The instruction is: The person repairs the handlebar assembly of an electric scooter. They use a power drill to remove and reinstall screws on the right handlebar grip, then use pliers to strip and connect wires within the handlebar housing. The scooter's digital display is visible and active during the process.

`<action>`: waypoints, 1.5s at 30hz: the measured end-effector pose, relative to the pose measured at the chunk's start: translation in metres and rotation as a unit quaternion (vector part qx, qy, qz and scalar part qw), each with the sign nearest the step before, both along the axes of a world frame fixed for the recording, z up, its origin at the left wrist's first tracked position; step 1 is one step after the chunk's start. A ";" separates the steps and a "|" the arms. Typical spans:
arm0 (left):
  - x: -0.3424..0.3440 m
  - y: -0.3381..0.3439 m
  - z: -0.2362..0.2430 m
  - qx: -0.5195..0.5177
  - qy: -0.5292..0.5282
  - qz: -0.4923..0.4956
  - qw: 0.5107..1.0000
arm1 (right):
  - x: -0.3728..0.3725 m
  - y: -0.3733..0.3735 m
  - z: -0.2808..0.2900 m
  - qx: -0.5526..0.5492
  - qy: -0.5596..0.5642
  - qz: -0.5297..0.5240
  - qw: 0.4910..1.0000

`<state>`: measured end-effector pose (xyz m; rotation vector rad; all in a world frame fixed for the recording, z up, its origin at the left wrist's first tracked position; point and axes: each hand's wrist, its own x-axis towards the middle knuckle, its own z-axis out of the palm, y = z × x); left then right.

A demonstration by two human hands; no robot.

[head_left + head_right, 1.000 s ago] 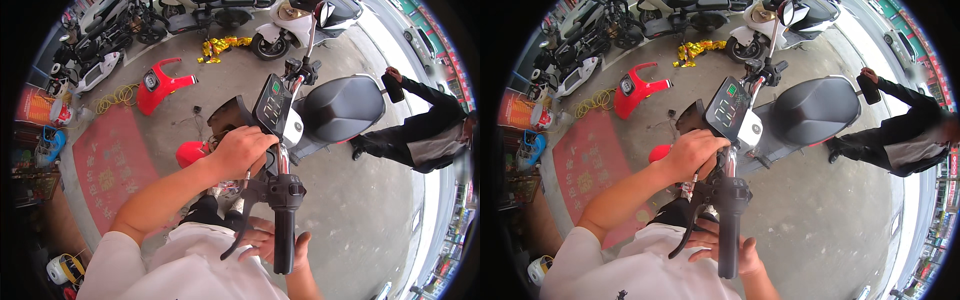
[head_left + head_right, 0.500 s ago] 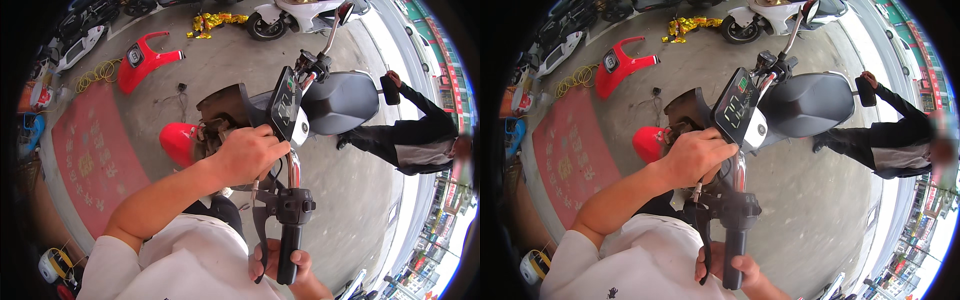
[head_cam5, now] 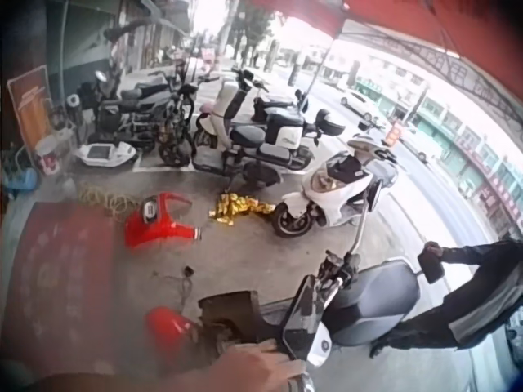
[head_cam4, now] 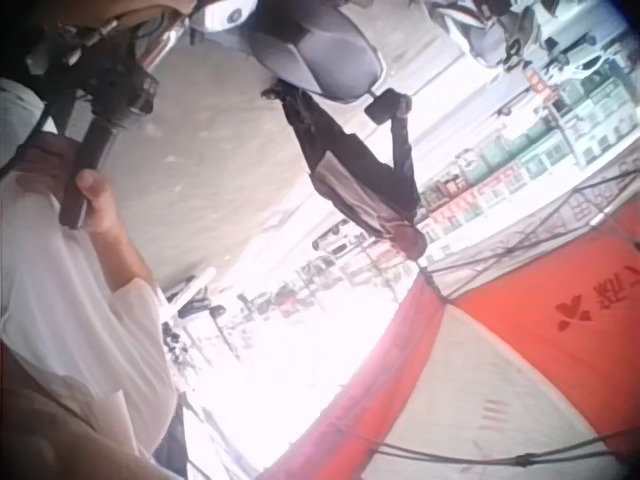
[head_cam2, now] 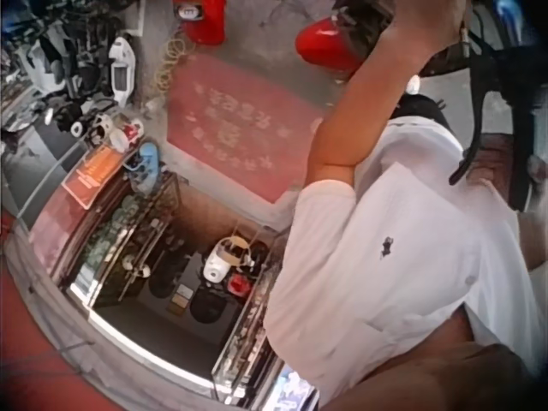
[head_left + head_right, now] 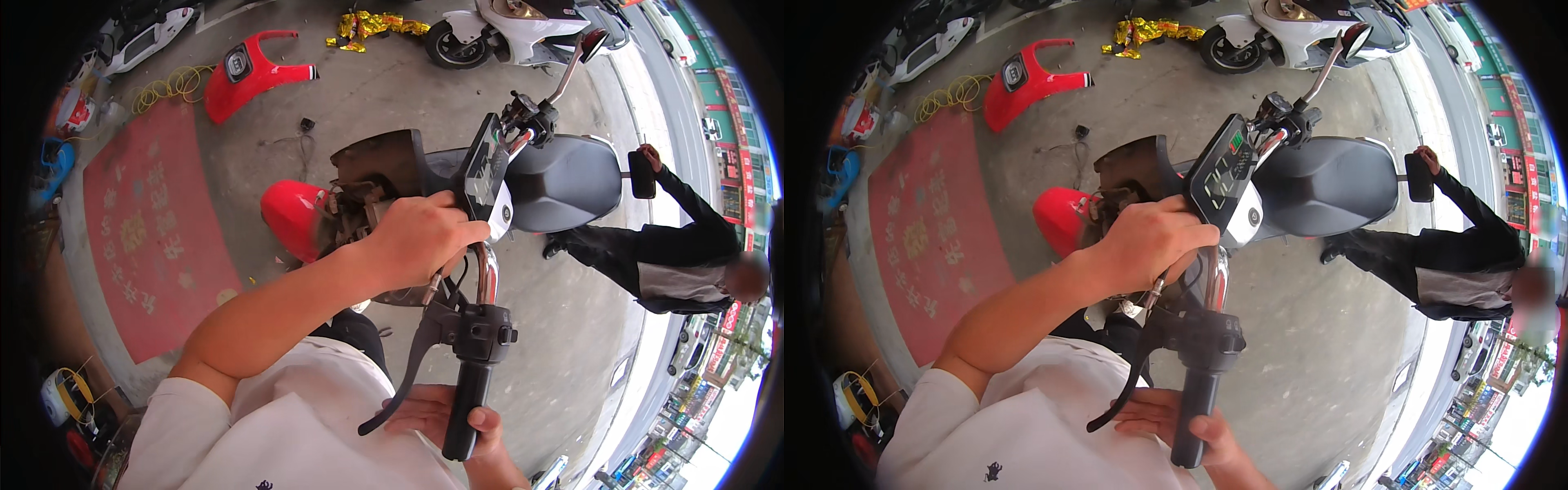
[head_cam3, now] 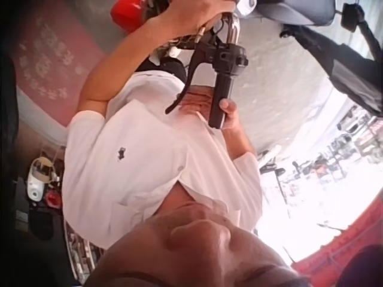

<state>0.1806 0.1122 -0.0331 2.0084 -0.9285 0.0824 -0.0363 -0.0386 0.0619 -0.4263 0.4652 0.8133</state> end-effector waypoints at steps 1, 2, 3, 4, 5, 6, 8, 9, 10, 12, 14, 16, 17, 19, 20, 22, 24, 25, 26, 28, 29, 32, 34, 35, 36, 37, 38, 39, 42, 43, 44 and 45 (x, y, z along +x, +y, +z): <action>0.002 -0.002 -0.001 0.003 0.007 0.000 1.000 | 0.004 0.003 0.000 -0.009 -0.005 -0.002 1.000; 0.003 -0.006 -0.001 0.004 -0.017 0.018 1.000 | 0.008 0.006 0.002 0.000 -0.006 -0.015 1.000; -0.001 -0.008 -0.003 0.007 -0.036 0.034 0.999 | 0.010 0.012 0.005 0.011 -0.001 -0.030 0.999; -0.005 -0.009 -0.005 0.010 -0.054 0.051 0.997 | 0.011 0.016 0.006 0.022 0.004 -0.045 0.999; -0.005 -0.007 -0.003 0.030 -0.055 0.047 0.997 | 0.013 0.017 0.003 0.049 0.007 -0.044 0.998; -0.005 -0.007 -0.003 0.043 -0.056 0.043 0.997 | 0.011 0.018 -0.001 0.061 -0.003 -0.050 0.997; -0.006 -0.006 -0.002 0.070 -0.057 0.039 0.995 | 0.007 0.019 -0.009 0.086 -0.023 -0.058 0.994; -0.007 -0.006 -0.001 0.068 -0.049 0.037 0.996 | 0.006 0.018 -0.010 0.085 -0.023 -0.062 0.994; -0.008 -0.006 0.000 0.065 -0.041 0.036 0.996 | 0.005 0.018 -0.010 0.084 -0.023 -0.066 0.994; -0.008 -0.006 -0.001 0.063 -0.035 0.030 0.997 | 0.005 0.018 -0.010 0.076 -0.026 -0.071 0.994; -0.008 -0.007 -0.004 0.064 -0.034 0.027 0.997 | 0.004 0.017 -0.009 0.059 -0.027 -0.064 0.996; -0.010 -0.007 -0.004 0.064 -0.019 0.016 0.998 | 0.000 0.015 -0.010 0.044 -0.023 -0.065 0.997; -0.010 -0.005 -0.004 0.064 -0.012 0.012 0.998 | -0.001 0.014 -0.011 0.038 -0.021 -0.064 0.997; -0.008 -0.004 -0.005 0.072 -0.011 0.007 0.997 | 0.000 0.013 -0.010 0.035 -0.021 -0.071 0.997; -0.009 -0.003 -0.004 0.075 -0.011 0.006 0.997 | 0.000 0.012 -0.010 0.034 -0.020 -0.071 0.997; -0.013 -0.004 -0.009 0.062 -0.012 0.012 0.998 | 0.000 0.013 -0.005 0.000 -0.016 -0.078 0.997; -0.015 -0.003 -0.010 0.054 -0.013 0.015 0.998 | -0.005 0.013 -0.004 -0.005 -0.020 -0.092 0.996; -0.015 -0.002 -0.009 0.054 -0.014 0.016 0.998 | -0.005 0.014 -0.003 -0.016 -0.018 -0.094 0.995; -0.015 -0.002 -0.009 0.052 -0.015 0.015 0.998 | -0.006 0.014 -0.002 -0.028 -0.016 -0.098 0.995; -0.015 -0.002 -0.010 0.048 -0.017 0.013 0.999 | -0.007 0.013 0.000 -0.052 -0.014 -0.101 0.993; -0.014 -0.002 -0.010 0.046 -0.018 0.011 0.999 | -0.009 0.012 0.000 -0.064 -0.014 -0.100 0.993; -0.013 -0.001 -0.006 0.067 -0.019 0.011 0.997 | -0.010 0.011 0.001 -0.087 -0.014 -0.105 0.991; -0.015 0.000 -0.005 0.069 -0.012 0.008 0.998 | -0.010 0.011 0.003 -0.097 -0.014 -0.106 0.989; -0.015 0.000 -0.006 0.070 -0.008 0.006 0.998 | -0.008 0.011 0.004 -0.101 -0.012 -0.106 0.989; -0.014 0.000 -0.006 0.067 -0.006 0.003 0.998 | -0.007 0.011 0.005 -0.105 -0.010 -0.106 0.989; -0.013 0.000 -0.004 0.063 -0.004 0.001 0.998 | -0.009 0.008 0.002 -0.073 -0.010 -0.114 0.991; -0.012 0.000 -0.002 0.059 -0.002 -0.003 0.998 | -0.013 0.005 -0.003 -0.042 -0.010 -0.123 0.991; -0.010 -0.001 0.000 0.068 0.013 -0.011 0.998 | -0.013 0.004 -0.004 -0.011 -0.010 -0.133 0.991; -0.007 -0.007 -0.003 0.072 0.039 0.007 0.997 | 0.005 0.016 0.021 -0.135 0.023 -0.086 0.987; -0.012 -0.013 -0.010 0.059 0.033 0.036 0.997 | 0.001 0.005 0.014 -0.103 0.024 -0.045 0.993; -0.012 -0.017 -0.012 0.046 0.025 0.056 0.997 | 0.003 0.007 0.014 -0.099 0.017 -0.058 0.993; -0.013 -0.020 -0.012 0.048 0.003 0.055 0.997 | 0.005 0.013 0.014 -0.095 0.010 -0.071 0.993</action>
